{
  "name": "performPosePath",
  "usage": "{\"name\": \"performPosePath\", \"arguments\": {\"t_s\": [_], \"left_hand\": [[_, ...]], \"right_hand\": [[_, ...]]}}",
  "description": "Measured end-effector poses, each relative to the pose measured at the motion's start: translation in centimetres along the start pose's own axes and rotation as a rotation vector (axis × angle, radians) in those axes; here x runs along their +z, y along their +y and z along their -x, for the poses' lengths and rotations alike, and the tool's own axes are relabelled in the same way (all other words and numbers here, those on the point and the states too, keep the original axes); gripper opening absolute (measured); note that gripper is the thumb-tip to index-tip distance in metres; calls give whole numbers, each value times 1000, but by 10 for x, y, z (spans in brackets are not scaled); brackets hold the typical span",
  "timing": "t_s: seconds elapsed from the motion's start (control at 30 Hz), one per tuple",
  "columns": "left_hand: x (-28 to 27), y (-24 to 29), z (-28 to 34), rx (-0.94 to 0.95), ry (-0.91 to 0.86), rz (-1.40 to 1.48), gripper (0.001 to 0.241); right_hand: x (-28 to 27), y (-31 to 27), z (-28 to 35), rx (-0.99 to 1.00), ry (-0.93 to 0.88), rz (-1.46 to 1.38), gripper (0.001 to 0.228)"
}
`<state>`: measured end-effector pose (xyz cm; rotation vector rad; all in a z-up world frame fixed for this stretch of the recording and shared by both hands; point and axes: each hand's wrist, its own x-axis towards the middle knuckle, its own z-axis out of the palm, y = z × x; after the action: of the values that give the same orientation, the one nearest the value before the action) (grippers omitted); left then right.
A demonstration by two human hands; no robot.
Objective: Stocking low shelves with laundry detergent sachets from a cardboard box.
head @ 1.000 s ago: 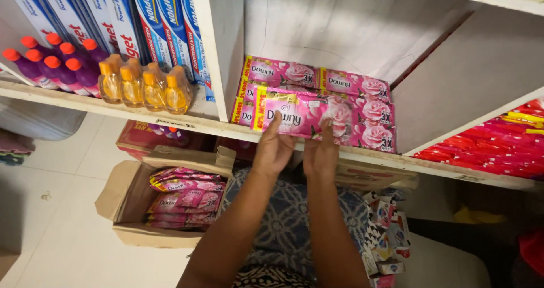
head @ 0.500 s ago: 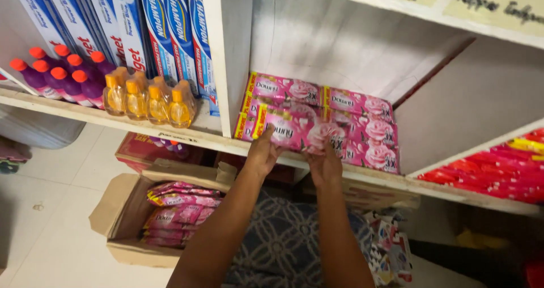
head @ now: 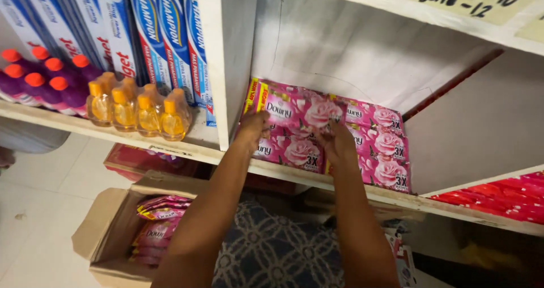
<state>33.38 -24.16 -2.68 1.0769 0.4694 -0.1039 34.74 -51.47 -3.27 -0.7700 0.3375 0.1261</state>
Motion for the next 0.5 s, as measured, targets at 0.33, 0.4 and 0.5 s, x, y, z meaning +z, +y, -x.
{"name": "performPosePath", "arguments": {"t_s": [0.33, 0.4, 0.5], "left_hand": [[12, -22, -60, 344, 77, 108, 37], [11, -29, -79, 408, 150, 189, 42], [31, 10, -27, 428, 164, 80, 62]], "right_hand": [[13, 10, -59, -75, -54, 119, 14], [12, 15, -72, -103, -51, 55, 12], [21, 14, -81, -43, 46, 139, 17]]}}
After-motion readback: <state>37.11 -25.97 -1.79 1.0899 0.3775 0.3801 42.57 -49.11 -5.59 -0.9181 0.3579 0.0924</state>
